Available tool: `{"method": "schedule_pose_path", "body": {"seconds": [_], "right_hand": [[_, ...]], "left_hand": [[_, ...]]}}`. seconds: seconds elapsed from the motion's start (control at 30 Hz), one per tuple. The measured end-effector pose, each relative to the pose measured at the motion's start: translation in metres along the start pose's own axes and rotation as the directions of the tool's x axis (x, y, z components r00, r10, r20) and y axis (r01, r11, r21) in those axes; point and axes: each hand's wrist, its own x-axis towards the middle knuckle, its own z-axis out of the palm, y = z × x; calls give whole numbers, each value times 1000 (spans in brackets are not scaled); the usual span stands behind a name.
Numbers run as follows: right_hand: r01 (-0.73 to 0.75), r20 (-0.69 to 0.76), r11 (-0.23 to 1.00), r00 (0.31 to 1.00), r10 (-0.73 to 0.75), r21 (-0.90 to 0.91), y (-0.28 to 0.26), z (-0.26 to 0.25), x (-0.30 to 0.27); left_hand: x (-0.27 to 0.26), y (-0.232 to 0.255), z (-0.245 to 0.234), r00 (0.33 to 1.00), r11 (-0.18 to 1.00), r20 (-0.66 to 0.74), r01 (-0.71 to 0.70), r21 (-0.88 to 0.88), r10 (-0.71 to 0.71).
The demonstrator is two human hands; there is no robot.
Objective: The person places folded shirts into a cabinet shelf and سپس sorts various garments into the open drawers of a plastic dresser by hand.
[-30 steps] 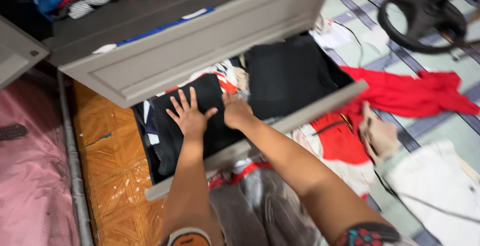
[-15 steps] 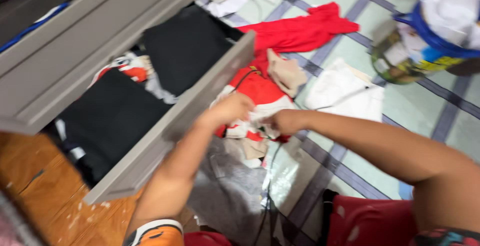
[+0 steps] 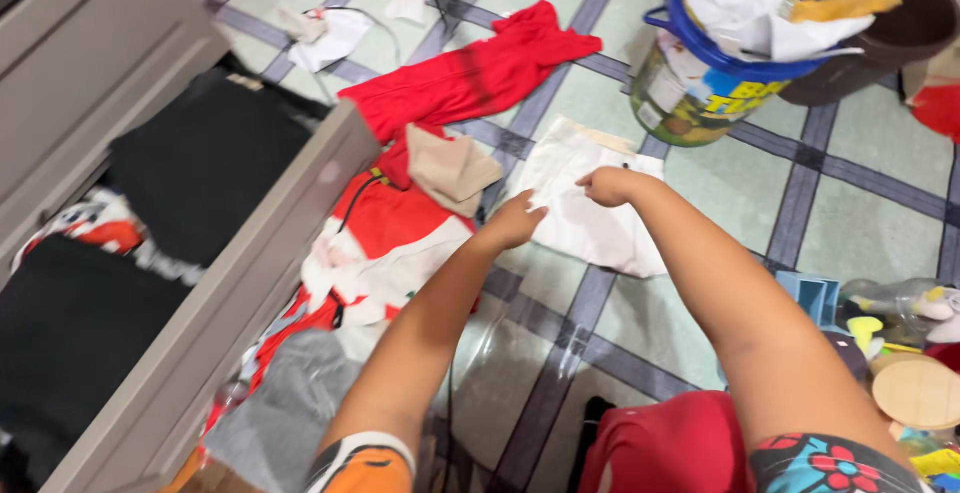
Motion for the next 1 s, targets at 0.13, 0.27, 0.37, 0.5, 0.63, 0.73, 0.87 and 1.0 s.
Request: {"method": "schedule_pose_path", "body": {"seconds": [0.13,0.27,0.37,0.5,0.63,0.73,0.87,1.0], "right_hand": [[124,-166,951,983,-78,282,61,-2,-3],[83,-190,889,982,4,450,102,7,-16],[7,-139,801,986,95,599,118,14,-34],[-61,-28,727,994,110,684,114,7,-57],[-365,282,640,931,233,676,86,-8,-80],[-429,480,745,861,166,511,55,-23,-104],[-283,684,907,729,-8,313,-22,-36,-126],[16,693,970,697,-184,241,-127,-23,-153]], "left_hand": [[55,-48,45,980,986,-166,131,105,-112],[78,-87,74,880,872,-310,436,221,-361],[89,-107,90,816,799,-414,535,275,-404],[101,-112,89,846,836,-150,530,142,-511],[93,-34,105,941,941,-85,319,-111,-328],[58,51,81,987,985,-33,158,-76,-160],[-30,139,18,896,855,43,-436,280,443],[-131,203,-57,896,691,400,-412,593,191]]}}
